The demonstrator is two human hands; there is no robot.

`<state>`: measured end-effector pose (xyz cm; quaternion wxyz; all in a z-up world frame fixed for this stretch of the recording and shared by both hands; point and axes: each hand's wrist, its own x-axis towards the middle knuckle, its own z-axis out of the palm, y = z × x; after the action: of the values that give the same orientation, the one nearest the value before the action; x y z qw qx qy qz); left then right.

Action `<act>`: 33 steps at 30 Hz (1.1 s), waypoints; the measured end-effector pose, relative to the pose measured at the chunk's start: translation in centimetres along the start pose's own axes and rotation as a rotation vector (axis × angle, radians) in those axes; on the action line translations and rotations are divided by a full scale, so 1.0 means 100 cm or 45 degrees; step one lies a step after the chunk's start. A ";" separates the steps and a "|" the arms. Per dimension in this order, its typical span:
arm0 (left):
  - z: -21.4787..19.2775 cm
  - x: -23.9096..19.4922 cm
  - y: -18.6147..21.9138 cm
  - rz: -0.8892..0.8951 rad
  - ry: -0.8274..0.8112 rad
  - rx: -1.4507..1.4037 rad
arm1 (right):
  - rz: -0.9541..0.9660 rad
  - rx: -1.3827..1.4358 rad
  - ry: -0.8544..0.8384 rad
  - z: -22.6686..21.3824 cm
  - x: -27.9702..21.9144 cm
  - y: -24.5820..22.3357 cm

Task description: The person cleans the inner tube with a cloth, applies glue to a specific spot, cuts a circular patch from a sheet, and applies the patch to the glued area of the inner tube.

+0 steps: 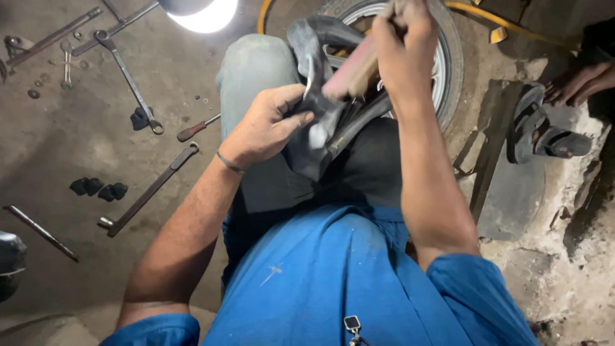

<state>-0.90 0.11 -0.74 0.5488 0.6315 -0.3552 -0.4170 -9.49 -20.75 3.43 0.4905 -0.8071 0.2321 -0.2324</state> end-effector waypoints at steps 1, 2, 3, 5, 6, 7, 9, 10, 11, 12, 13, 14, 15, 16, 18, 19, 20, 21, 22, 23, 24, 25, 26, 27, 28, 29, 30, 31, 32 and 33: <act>-0.001 0.001 0.002 0.027 -0.009 -0.074 | -0.127 -0.002 -0.085 -0.003 -0.007 -0.009; -0.002 0.002 0.004 0.054 -0.018 -0.148 | -0.253 -0.003 -0.171 -0.004 -0.014 -0.015; -0.003 0.002 0.005 0.076 -0.035 -0.223 | -0.227 0.014 -0.284 -0.002 -0.026 -0.019; -0.001 0.000 0.007 0.103 -0.018 -0.192 | -0.182 0.052 -0.503 0.009 -0.043 -0.018; -0.001 0.001 0.008 0.120 -0.012 -0.173 | -0.142 -0.008 -0.376 0.008 -0.033 -0.010; 0.001 0.000 0.007 0.024 -0.011 -0.071 | -0.097 -0.067 -0.251 0.008 -0.017 0.000; 0.003 -0.001 0.005 -0.161 -0.004 0.136 | 0.018 -0.121 -0.036 -0.001 -0.008 0.004; 0.004 0.000 0.004 -0.087 -0.012 0.040 | 0.089 -0.115 0.053 -0.004 -0.006 0.000; 0.002 0.000 0.003 -0.008 -0.015 -0.055 | 0.153 -0.110 0.140 -0.006 -0.001 -0.004; -0.001 0.000 0.002 0.072 -0.019 -0.150 | 0.119 -0.033 -0.013 -0.002 -0.002 -0.011; 0.000 0.002 0.002 0.151 -0.010 -0.088 | 0.086 0.017 -0.137 -0.002 -0.015 -0.017; -0.001 0.000 0.005 0.232 0.002 -0.028 | 0.055 0.066 -0.262 0.004 -0.030 -0.022; -0.002 0.004 0.007 0.239 0.014 0.051 | 0.009 0.075 -0.346 0.005 -0.038 -0.024; 0.000 0.004 0.010 0.249 0.031 0.129 | -0.033 0.080 -0.431 0.003 -0.038 -0.021; 0.012 0.008 0.018 0.065 -0.006 0.128 | 0.258 -0.252 -0.045 -0.010 -0.022 0.002; 0.016 0.002 0.022 -0.095 0.012 0.228 | 0.205 -0.272 0.078 -0.017 -0.019 0.012; 0.021 0.004 0.024 -0.249 0.040 0.332 | 0.152 -0.294 0.201 -0.028 -0.015 0.023; 0.023 0.001 0.023 -0.195 0.046 0.177 | 0.105 -0.300 0.290 -0.032 -0.014 0.032; 0.023 0.002 0.021 -0.145 0.048 0.020 | 0.150 -0.185 0.144 -0.028 -0.023 0.037; 0.025 -0.001 0.019 -0.109 0.073 -0.154 | 0.187 -0.071 -0.038 -0.025 -0.035 0.037; 0.022 -0.001 0.017 -0.055 0.049 -0.130 | 0.180 -0.094 -0.053 -0.018 -0.036 0.037; 0.021 0.002 0.014 -0.012 0.034 -0.117 | 0.180 -0.120 -0.084 -0.015 -0.038 0.037; 0.019 0.005 0.011 0.032 0.018 -0.103 | 0.180 -0.146 -0.114 -0.010 -0.038 0.036; 0.019 0.003 0.008 -0.008 0.027 -0.048 | 0.186 -0.172 -0.153 -0.005 -0.041 0.035; 0.021 0.003 0.005 -0.048 0.036 0.007 | 0.191 -0.197 -0.192 -0.003 -0.042 0.033; 0.021 0.000 0.004 -0.090 0.047 0.064 | 0.229 -0.191 -0.056 -0.007 -0.033 0.037; 0.022 -0.004 0.003 -0.119 0.061 0.057 | 0.269 -0.185 0.079 -0.012 -0.023 0.037; 0.023 -0.005 0.003 -0.138 0.070 0.052 | 0.265 -0.195 0.092 -0.016 -0.022 0.033; 0.022 -0.005 0.003 -0.158 0.078 0.047 | 0.262 -0.204 0.105 -0.021 -0.023 0.027; 0.022 -0.003 0.002 -0.133 0.076 0.005 | 0.258 -0.220 0.115 -0.025 -0.023 0.021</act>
<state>-2.99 -0.54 -0.59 0.5355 0.6623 -0.3060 -0.4254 -13.10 -21.98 2.29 0.4293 -0.8075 0.3534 -0.1970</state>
